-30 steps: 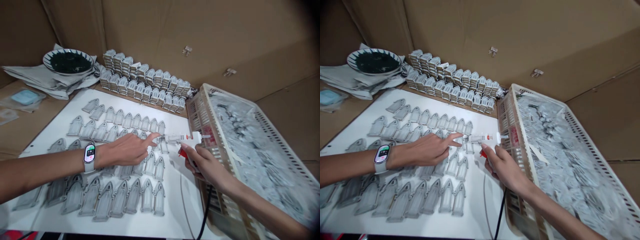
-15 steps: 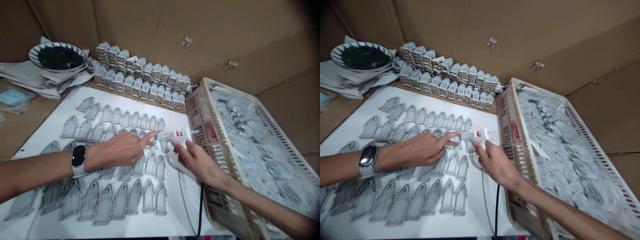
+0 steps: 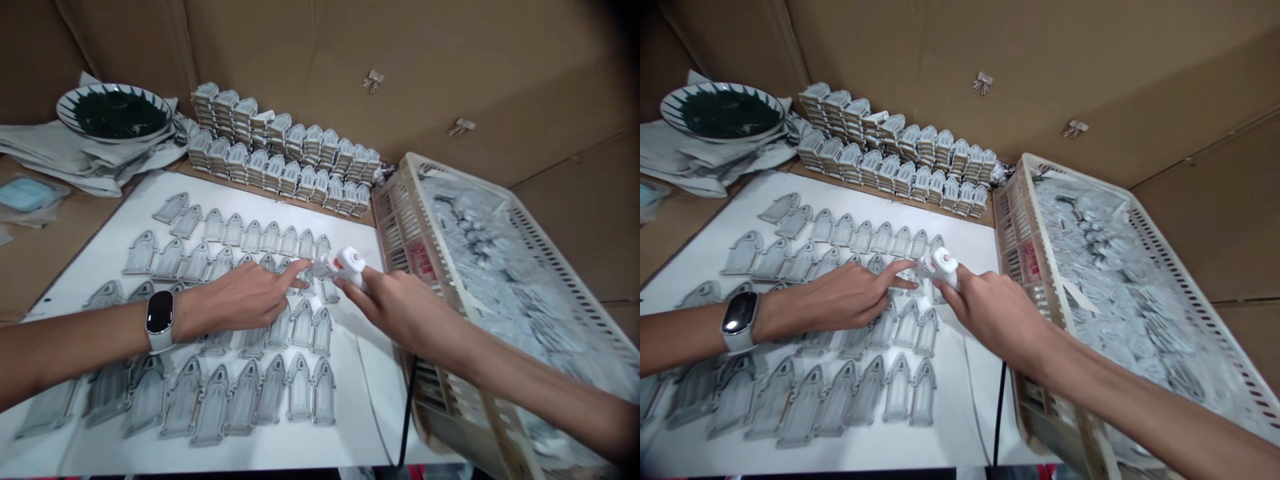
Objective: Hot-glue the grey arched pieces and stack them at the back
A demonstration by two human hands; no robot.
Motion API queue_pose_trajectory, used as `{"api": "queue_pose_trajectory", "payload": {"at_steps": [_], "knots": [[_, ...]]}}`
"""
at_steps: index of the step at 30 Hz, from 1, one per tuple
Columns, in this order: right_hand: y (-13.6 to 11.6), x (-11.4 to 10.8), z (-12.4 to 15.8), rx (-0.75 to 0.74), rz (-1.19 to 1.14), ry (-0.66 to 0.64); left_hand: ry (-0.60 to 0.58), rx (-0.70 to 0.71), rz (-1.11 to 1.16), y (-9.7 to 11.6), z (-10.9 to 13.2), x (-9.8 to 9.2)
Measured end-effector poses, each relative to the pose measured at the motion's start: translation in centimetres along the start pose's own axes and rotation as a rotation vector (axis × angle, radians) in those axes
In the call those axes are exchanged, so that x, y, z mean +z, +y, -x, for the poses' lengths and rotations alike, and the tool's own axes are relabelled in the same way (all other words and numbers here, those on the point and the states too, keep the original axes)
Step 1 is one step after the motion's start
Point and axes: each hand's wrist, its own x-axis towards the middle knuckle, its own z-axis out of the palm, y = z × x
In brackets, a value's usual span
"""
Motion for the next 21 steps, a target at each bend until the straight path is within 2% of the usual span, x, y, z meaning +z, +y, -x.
{"api": "queue_pose_trajectory", "payload": {"at_steps": [5, 10, 13, 16, 19, 21], "knots": [[-0.8, -3.7, -1.6, -0.092, 0.126, -0.053, 0.029, -0.038, 0.034, -0.2, 0.5, 0.2], [0.8, -4.8, -1.8, -0.114, -0.053, -0.184, 0.009, -0.051, 0.065, -0.3, 0.6, 0.5], [2.3, -4.0, -0.8, -0.025, -0.293, -0.249, 0.025, -0.035, 0.084, -0.4, 0.4, 0.6], [3.2, -2.0, 0.7, 0.179, -0.518, -0.269, 0.034, -0.015, 0.103, -0.3, 0.1, 0.1], [3.0, 0.1, 2.2, 0.342, -0.703, -0.273, -0.031, -0.023, 0.051, 0.0, -0.4, -0.8], [2.5, 1.2, 2.8, 0.384, -0.796, -0.299, -0.058, -0.022, 0.010, 0.1, -0.8, -1.2]]}}
